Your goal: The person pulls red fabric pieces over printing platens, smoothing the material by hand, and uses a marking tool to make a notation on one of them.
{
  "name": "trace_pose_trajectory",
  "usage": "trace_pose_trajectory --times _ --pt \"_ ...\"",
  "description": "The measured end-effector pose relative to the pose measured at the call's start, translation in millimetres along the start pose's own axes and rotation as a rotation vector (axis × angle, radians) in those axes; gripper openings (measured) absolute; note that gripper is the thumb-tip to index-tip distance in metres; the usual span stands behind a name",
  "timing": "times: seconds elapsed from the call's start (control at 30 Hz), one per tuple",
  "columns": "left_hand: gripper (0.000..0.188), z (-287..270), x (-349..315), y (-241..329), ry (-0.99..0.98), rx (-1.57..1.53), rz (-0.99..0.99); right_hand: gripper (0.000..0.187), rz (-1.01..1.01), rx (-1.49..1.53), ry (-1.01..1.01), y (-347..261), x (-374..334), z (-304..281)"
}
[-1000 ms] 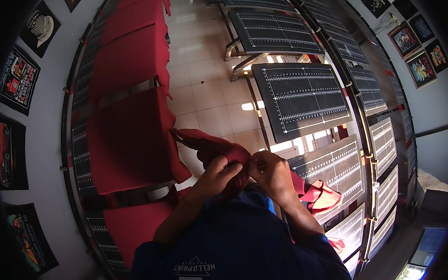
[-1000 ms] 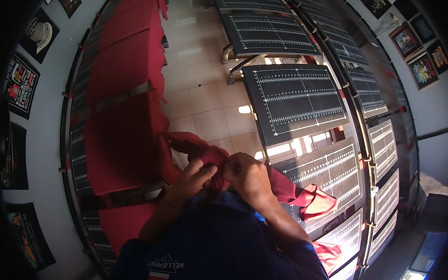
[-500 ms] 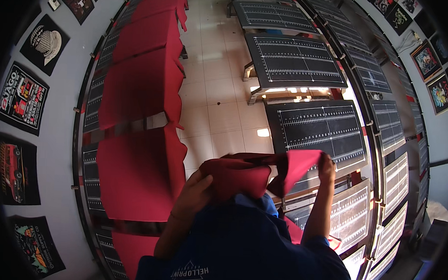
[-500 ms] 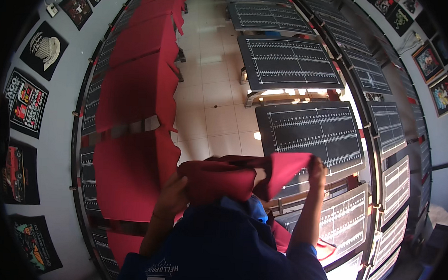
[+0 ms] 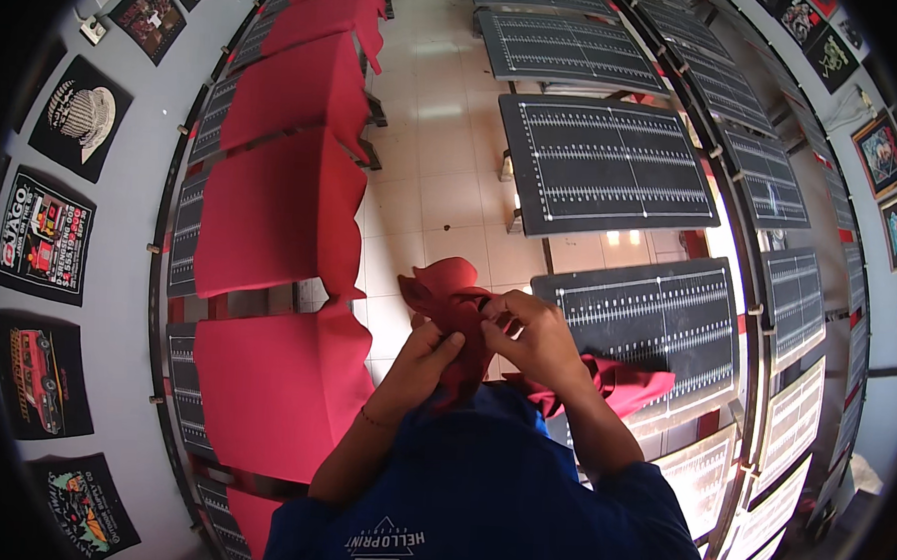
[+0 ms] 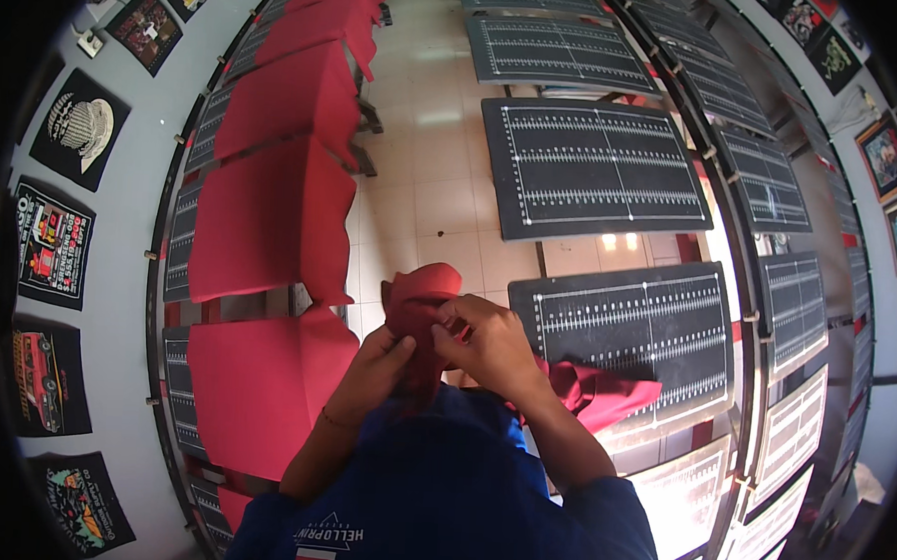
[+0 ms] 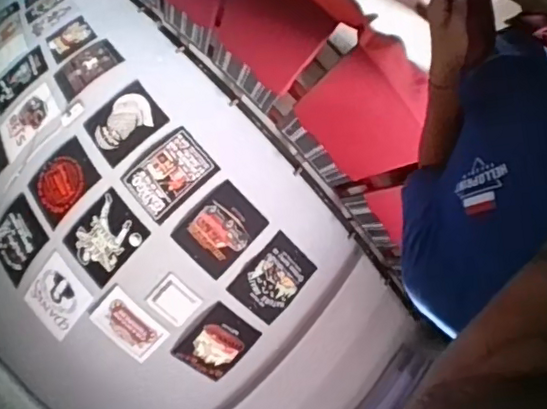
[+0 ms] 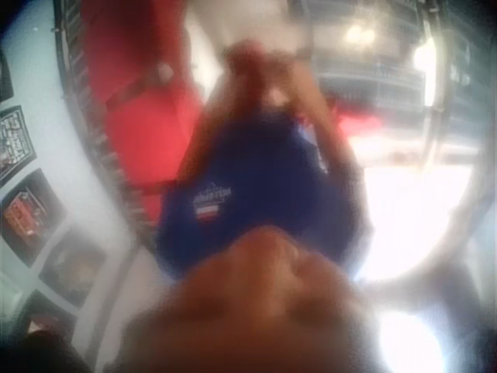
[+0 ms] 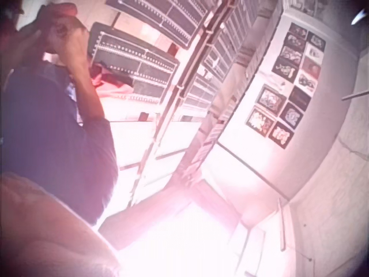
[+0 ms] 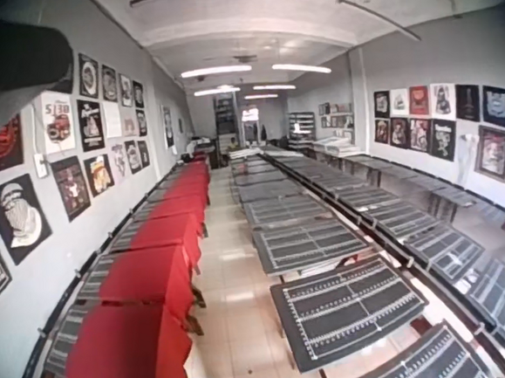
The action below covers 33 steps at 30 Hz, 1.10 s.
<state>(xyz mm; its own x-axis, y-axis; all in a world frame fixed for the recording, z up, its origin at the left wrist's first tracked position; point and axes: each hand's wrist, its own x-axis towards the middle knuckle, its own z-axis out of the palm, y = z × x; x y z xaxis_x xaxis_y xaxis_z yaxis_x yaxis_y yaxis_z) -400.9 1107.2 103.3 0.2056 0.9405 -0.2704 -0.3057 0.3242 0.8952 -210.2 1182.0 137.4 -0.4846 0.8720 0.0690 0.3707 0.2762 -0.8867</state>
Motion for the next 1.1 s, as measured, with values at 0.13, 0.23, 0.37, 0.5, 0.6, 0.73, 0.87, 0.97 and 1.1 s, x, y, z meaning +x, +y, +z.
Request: trace_pose_trajectory --times 0.13,0.23,0.37,0.5,0.6,0.73,0.87,0.97,1.1 --pt "0.035 -27.9 41.2 12.4 0.007 0.107 0.004 0.016 -0.005 -0.024 0.013 8.0 54.2 0.1" --pt "0.025 -45.1 71.4 26.8 0.102 -0.084 0.033 0.015 0.192 0.157 0.026 24.0 99.3 2.6" --pt "0.032 -89.5 106.0 52.6 0.165 -0.38 0.11 0.033 0.258 0.53 0.176 85.6 162.5 -6.5" --pt "0.037 -148.3 124.5 95.6 0.226 -0.456 0.203 0.024 0.398 -0.956 0.491 254.2 198.5 -119.8" --pt "0.036 -177.7 180.4 132.0 -0.01 -0.534 0.143 0.038 0.397 0.29 1.493 355.2 138.0 -240.8" --pt "0.026 -212.2 204.3 158.7 0.263 -0.137 0.049 0.037 0.103 0.122 0.476 117.2 318.7 -49.9" --pt "0.025 -249.6 272.7 151.6 0.27 0.165 0.174 0.032 -0.113 -0.026 -0.003 -7.6 391.4 50.9" --pt "0.027 -264.2 318.2 171.3 0.284 0.163 0.166 0.023 -0.004 -0.184 0.107 -3.4 441.1 61.0" --pt "0.022 -296.4 385.3 185.7 0.33 0.371 0.293 0.017 -0.017 -0.191 0.103 28.5 521.1 47.1"
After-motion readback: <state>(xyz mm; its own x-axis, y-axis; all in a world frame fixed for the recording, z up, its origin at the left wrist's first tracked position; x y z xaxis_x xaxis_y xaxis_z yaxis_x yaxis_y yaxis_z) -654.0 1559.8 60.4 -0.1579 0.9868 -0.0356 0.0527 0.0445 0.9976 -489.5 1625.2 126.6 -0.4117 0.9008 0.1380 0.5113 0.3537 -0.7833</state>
